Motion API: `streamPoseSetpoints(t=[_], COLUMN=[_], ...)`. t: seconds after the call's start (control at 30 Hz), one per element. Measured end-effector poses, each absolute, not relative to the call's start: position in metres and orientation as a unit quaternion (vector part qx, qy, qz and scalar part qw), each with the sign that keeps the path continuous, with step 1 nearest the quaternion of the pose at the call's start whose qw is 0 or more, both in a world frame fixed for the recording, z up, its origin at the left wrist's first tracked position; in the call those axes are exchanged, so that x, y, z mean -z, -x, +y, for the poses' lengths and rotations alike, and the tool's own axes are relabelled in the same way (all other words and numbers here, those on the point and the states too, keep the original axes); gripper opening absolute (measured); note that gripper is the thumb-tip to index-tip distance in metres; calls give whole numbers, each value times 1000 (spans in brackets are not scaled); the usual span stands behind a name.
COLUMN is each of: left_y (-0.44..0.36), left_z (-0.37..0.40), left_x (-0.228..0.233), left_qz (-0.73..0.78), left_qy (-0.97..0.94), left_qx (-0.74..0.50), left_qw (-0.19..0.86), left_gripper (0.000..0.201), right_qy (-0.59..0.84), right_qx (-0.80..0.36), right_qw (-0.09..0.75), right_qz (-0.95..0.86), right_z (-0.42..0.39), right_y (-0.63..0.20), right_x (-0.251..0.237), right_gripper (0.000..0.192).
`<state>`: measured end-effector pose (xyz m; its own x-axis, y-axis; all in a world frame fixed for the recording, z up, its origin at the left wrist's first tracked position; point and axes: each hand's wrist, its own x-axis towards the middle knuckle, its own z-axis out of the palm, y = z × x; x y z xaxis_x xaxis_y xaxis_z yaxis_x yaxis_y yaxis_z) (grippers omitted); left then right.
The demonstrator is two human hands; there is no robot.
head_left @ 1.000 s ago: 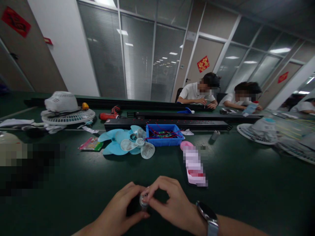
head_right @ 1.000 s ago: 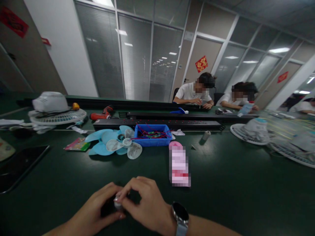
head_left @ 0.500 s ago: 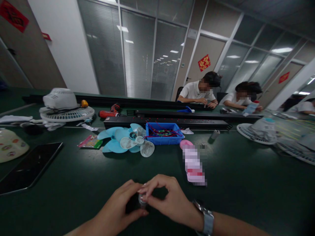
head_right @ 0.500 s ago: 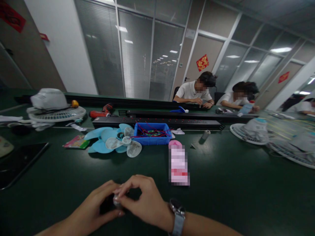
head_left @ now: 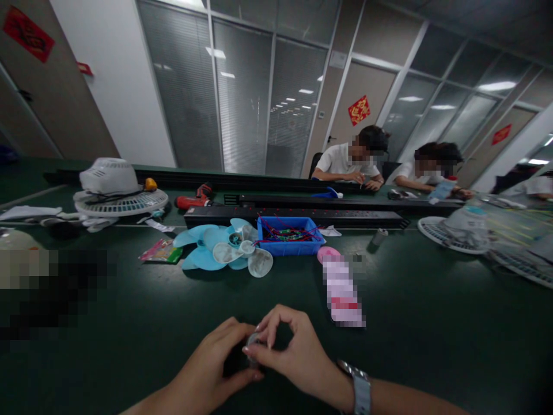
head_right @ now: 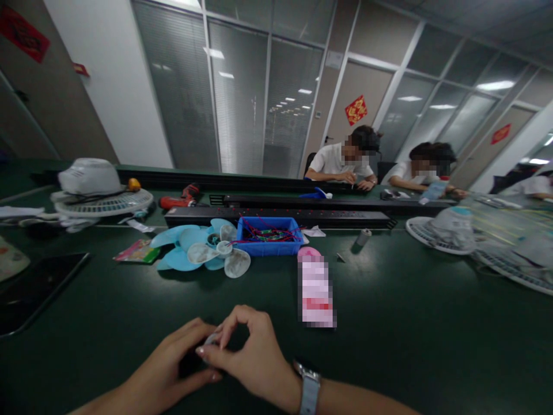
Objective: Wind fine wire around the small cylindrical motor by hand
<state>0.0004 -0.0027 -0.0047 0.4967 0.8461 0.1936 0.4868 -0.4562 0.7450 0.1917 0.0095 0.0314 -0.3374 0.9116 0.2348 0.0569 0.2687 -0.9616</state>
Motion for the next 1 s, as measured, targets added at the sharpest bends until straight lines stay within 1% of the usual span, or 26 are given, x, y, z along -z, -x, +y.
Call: streamPoseSetpoints(t=[0.3,0.5,0.6,0.8,1.0], left_y=[2,3,2,0,0], left_z=[-2,-3,-3,-1,-1], left_x=[10,12,13,12,5], left_qz=[402,407,406,402,417], left_qy=[-807,-805,-806,-808,-810], left_qx=[-302,-303,-304,-304,-278], left_qw=[311,307,306,306,305], left_gripper=[36,37,35,38,37], right_qy=[344,315,308,340,375], right_qx=[-445,-474,-487,-452,-437], right_qw=[407,388,390,395,398], right_qz=[-720,-725,-718,-724,-714], right_z=[8,10,11,12,13], right_y=[-199,-200,-200,-203,-205], right_x=[-39,-42,-41,-41,-41], right_gripper=[13,13,11,14,19])
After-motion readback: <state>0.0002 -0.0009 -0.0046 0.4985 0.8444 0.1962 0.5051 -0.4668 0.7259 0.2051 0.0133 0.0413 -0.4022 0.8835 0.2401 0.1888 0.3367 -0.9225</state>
